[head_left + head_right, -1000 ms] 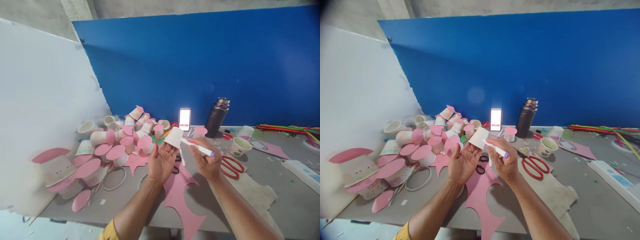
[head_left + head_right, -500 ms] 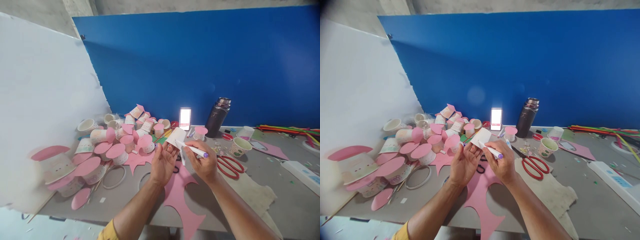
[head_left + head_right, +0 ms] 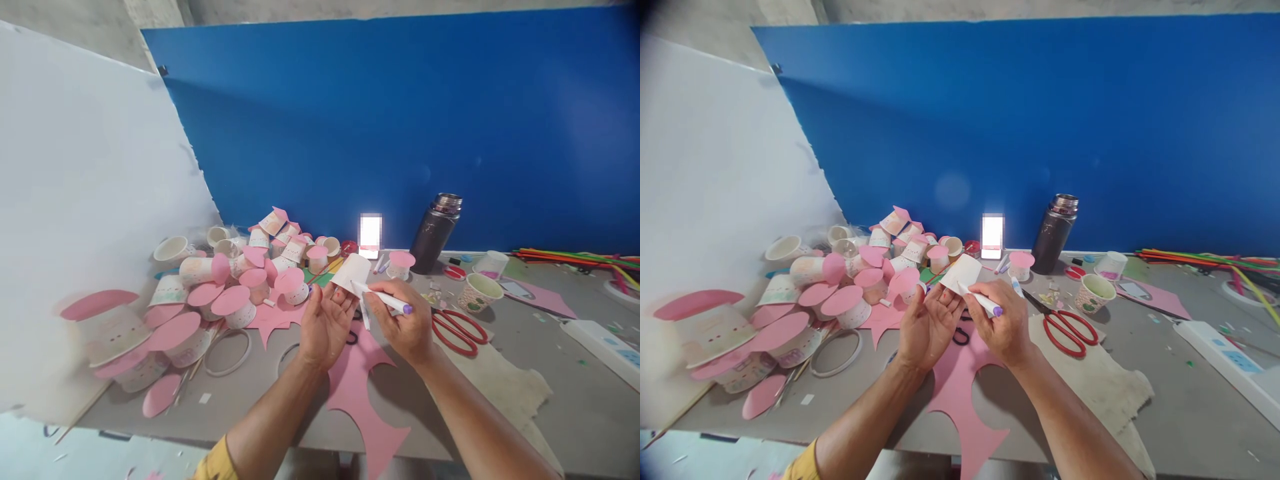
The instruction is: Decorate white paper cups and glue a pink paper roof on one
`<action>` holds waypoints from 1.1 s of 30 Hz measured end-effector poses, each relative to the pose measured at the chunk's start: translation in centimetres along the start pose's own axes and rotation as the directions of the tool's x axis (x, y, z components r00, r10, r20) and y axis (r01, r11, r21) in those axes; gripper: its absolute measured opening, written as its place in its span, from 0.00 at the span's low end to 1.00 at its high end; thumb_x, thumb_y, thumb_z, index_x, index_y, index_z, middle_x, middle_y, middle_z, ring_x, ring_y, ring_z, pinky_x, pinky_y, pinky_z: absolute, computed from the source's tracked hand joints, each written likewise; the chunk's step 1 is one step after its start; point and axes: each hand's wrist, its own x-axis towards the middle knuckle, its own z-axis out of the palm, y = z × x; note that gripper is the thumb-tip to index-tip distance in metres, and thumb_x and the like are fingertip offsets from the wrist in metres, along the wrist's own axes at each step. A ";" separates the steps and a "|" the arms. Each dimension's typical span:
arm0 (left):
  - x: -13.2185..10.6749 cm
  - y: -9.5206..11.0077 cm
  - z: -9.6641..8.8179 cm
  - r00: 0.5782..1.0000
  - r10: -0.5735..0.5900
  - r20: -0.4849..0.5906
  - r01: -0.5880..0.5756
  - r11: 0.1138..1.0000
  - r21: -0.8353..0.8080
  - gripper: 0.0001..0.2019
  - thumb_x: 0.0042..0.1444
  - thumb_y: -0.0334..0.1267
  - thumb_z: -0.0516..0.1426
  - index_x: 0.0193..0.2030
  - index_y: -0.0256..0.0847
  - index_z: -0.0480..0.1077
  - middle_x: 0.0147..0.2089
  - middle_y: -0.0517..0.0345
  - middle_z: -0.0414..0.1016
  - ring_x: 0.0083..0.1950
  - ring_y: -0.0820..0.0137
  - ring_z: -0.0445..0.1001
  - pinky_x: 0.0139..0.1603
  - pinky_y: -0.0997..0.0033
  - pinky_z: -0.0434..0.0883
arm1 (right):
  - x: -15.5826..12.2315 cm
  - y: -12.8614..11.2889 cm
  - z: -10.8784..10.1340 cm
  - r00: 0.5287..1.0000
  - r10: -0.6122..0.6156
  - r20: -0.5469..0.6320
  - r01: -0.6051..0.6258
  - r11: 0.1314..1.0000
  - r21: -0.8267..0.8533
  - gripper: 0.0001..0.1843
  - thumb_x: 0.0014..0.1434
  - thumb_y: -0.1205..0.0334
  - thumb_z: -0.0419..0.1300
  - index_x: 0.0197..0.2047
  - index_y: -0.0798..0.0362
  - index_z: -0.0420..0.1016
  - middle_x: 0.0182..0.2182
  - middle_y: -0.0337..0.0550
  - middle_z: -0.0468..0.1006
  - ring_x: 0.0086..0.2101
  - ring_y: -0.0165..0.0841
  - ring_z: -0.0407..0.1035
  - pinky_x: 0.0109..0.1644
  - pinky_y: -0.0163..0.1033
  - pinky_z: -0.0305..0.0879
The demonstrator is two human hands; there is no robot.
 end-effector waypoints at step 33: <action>0.8 1.5 -0.8 0.972 -0.124 -0.199 0.064 0.958 -0.281 0.28 0.71 0.53 0.51 0.62 0.26 0.68 0.49 0.35 0.82 0.54 0.54 0.83 0.58 0.55 0.79 | 0.1 0.3 -0.2 0.997 0.069 -0.041 -0.069 0.998 0.013 0.03 0.67 0.65 0.61 0.39 0.51 0.76 0.30 0.41 0.83 0.30 0.35 0.77 0.35 0.38 0.71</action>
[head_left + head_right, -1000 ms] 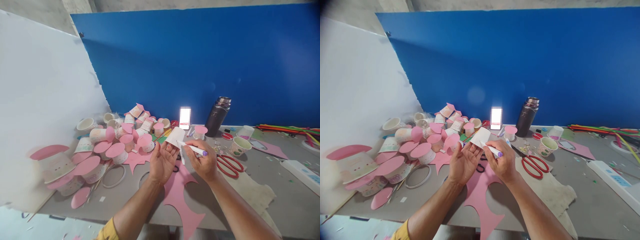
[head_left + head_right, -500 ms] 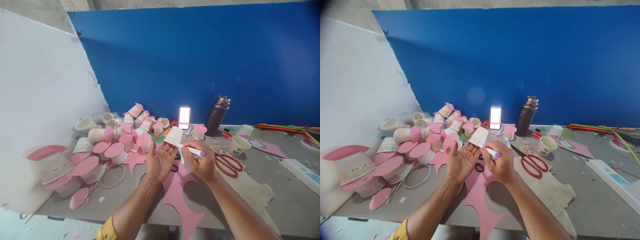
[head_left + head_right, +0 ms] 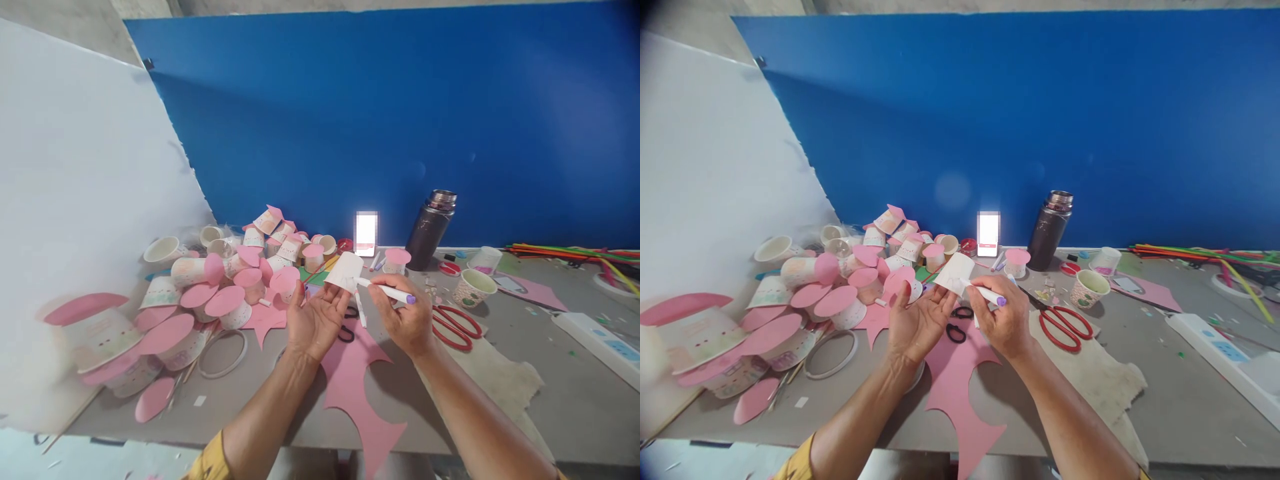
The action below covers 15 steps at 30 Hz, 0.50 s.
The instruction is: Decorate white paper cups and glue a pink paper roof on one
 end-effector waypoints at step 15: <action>0.0 -0.1 -0.1 1.000 0.002 -0.031 -0.001 0.999 0.036 0.28 0.72 0.54 0.49 0.59 0.26 0.70 0.45 0.36 0.83 0.50 0.56 0.84 0.55 0.56 0.81 | 0.1 -0.3 -0.1 0.999 -0.026 0.045 0.024 0.999 0.032 0.04 0.68 0.65 0.61 0.39 0.51 0.76 0.30 0.42 0.82 0.29 0.35 0.77 0.35 0.38 0.71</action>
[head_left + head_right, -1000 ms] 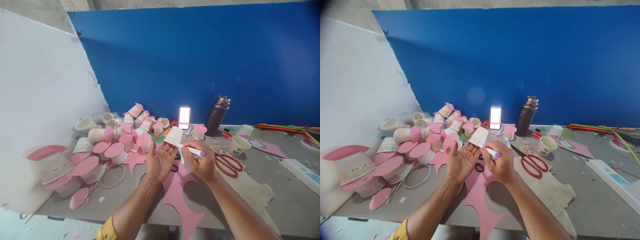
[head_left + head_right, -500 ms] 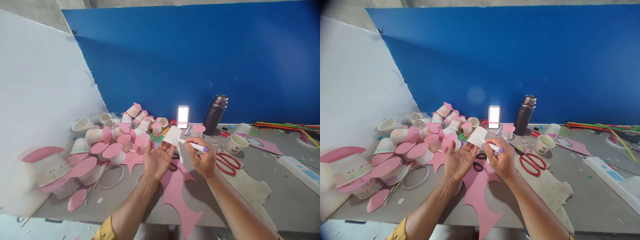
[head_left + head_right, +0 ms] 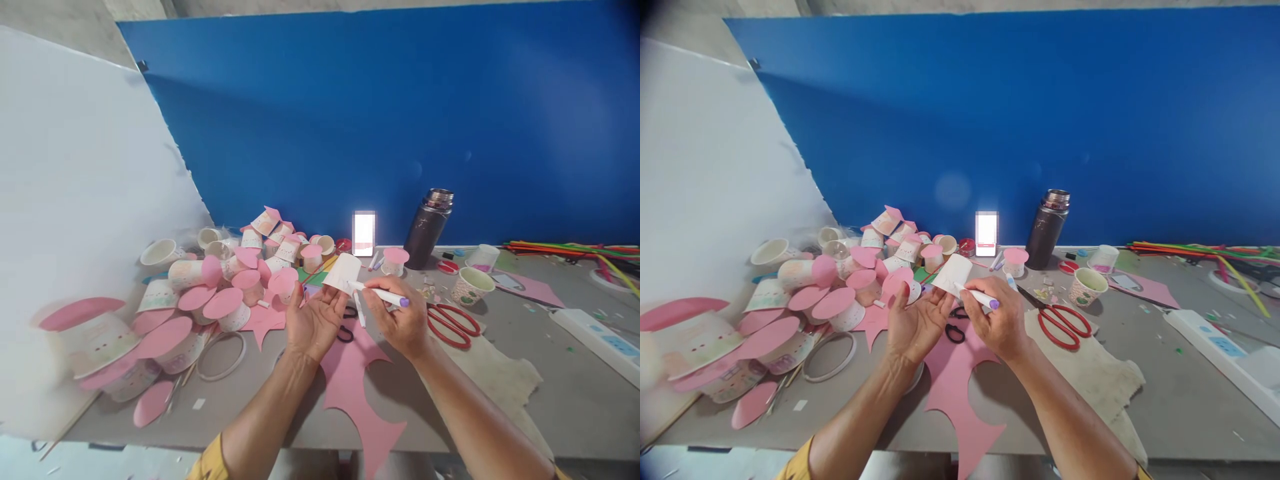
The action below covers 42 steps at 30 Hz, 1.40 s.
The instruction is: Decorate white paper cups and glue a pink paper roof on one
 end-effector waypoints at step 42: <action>-0.3 -0.7 0.3 0.992 0.025 0.123 -0.035 0.996 0.079 0.24 0.71 0.49 0.52 0.62 0.31 0.71 0.51 0.40 0.83 0.54 0.60 0.82 0.63 0.58 0.73 | 0.1 -0.2 -0.2 1.000 0.011 0.007 -0.012 0.989 0.146 0.07 0.68 0.67 0.60 0.44 0.50 0.80 0.34 0.45 0.86 0.34 0.37 0.81 0.38 0.41 0.76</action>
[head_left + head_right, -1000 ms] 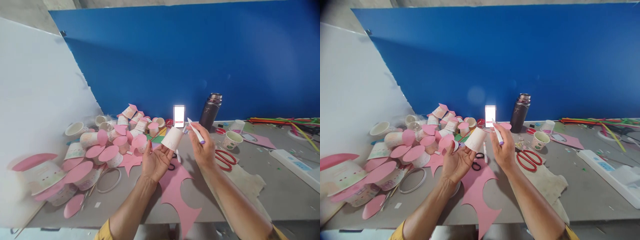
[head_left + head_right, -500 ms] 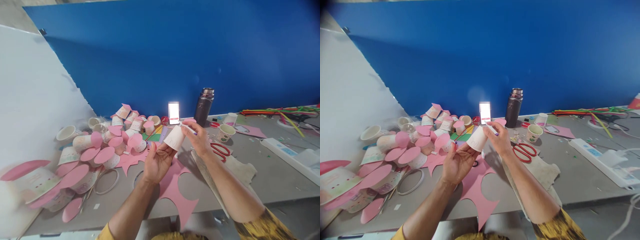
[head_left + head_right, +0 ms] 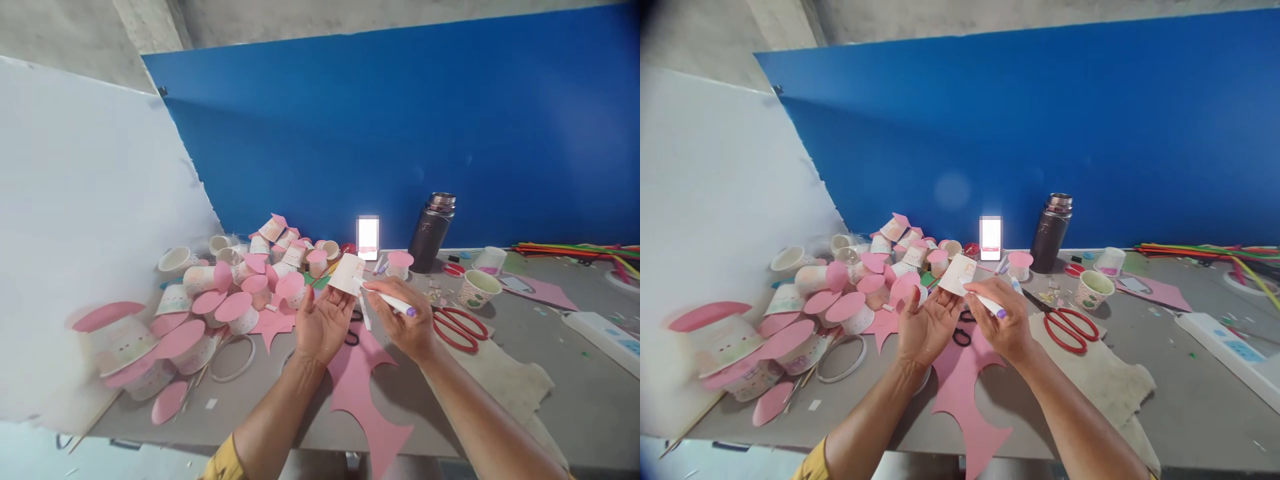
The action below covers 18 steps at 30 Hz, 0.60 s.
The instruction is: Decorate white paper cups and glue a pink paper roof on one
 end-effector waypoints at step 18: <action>-0.3 -0.2 0.3 1.000 0.002 -0.001 -0.002 1.000 0.026 0.23 0.71 0.50 0.51 0.58 0.33 0.74 0.39 0.47 0.82 0.50 0.61 0.82 0.63 0.59 0.72 | -0.5 0.4 0.6 1.000 -0.024 -0.008 0.023 0.988 -0.151 0.03 0.68 0.64 0.61 0.42 0.49 0.77 0.32 0.43 0.85 0.32 0.36 0.79 0.37 0.40 0.74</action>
